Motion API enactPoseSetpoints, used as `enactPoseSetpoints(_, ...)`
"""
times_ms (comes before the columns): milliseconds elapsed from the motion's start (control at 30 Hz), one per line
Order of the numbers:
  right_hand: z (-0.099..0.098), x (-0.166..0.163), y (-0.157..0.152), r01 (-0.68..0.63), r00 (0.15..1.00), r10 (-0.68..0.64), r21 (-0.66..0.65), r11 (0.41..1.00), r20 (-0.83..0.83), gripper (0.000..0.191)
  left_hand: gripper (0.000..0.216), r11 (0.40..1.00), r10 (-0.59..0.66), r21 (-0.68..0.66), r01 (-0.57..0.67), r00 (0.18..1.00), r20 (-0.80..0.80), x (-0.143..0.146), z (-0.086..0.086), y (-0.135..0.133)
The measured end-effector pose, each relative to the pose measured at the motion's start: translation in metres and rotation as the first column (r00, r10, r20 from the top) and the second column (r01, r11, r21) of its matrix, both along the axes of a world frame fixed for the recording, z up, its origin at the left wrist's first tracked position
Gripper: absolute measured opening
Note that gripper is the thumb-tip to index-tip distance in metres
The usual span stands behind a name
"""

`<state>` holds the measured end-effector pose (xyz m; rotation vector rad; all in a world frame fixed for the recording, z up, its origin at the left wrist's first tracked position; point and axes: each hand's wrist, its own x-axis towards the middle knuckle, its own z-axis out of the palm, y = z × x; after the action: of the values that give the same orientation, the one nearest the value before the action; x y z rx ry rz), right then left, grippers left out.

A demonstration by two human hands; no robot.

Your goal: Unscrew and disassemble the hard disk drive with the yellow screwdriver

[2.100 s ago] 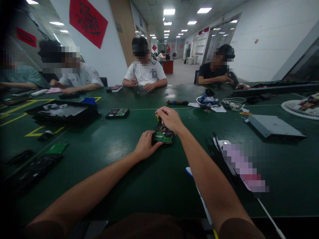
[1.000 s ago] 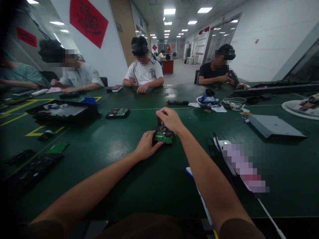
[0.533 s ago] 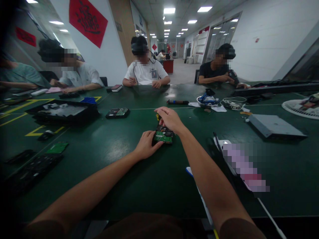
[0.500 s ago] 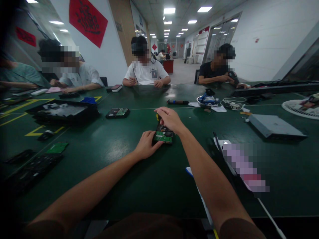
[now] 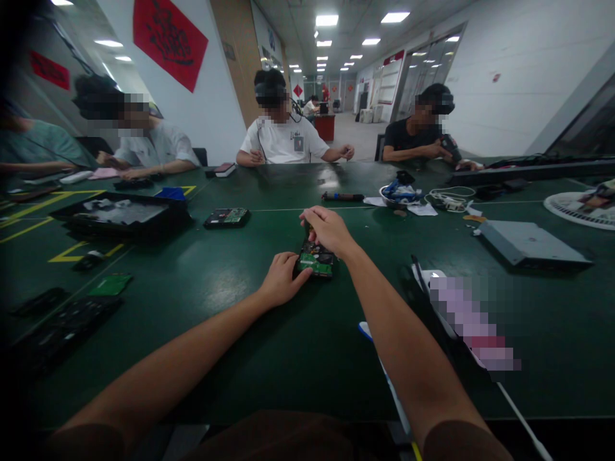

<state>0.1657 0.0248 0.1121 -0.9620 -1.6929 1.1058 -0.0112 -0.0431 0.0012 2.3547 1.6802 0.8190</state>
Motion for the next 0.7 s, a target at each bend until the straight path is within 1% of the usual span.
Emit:
enactPoseSetpoints(133,0.0008,0.0007,0.0001,-0.015,1.000,0.015,-0.024,1.000,0.002,0.026,0.059,1.000,0.000,-0.004,0.000,1.000,-0.014,0.0004,0.0003,0.0000)
enactPoseSetpoints(233,0.0006,0.0014,-0.0001,-0.012,1.000,0.011,0.017,1.000,0.021,0.026,0.058,1.000,0.001,0.002,-0.001,1.000,-0.020,0.0004,0.0012,-0.0005)
enactPoseSetpoints(300,-0.0003,0.0019,0.0000,0.010,0.999,-0.012,0.047,0.999,0.048,0.026,0.058,1.000,0.000,0.003,0.000,1.000,-0.016,0.0003,0.0017,-0.0009)
enactPoseSetpoints(400,-0.0020,0.0025,0.0006,0.057,0.996,-0.060,0.044,0.997,0.072,0.028,0.060,1.000,-0.001,-0.003,0.001,1.000,-0.011,0.0000,0.0019,-0.0011)
enactPoseSetpoints(467,-0.0025,0.0026,0.0009,0.061,0.997,-0.063,0.031,0.998,0.045,0.024,0.060,1.000,0.001,-0.004,-0.001,1.000,-0.012,-0.0002,0.0014,-0.0009)
enactPoseSetpoints(567,-0.0018,0.0022,0.0009,0.028,1.000,-0.028,0.031,0.999,-0.011,0.020,0.060,1.000,0.003,0.000,-0.003,1.000,-0.017,-0.0003,0.0005,-0.0004)
enactPoseSetpoints(700,-0.0002,0.0009,0.0002,0.013,1.000,-0.013,0.017,1.000,-0.006,0.028,0.060,1.000,0.007,0.002,-0.007,1.000,-0.020,-0.0002,0.0005,-0.0004)
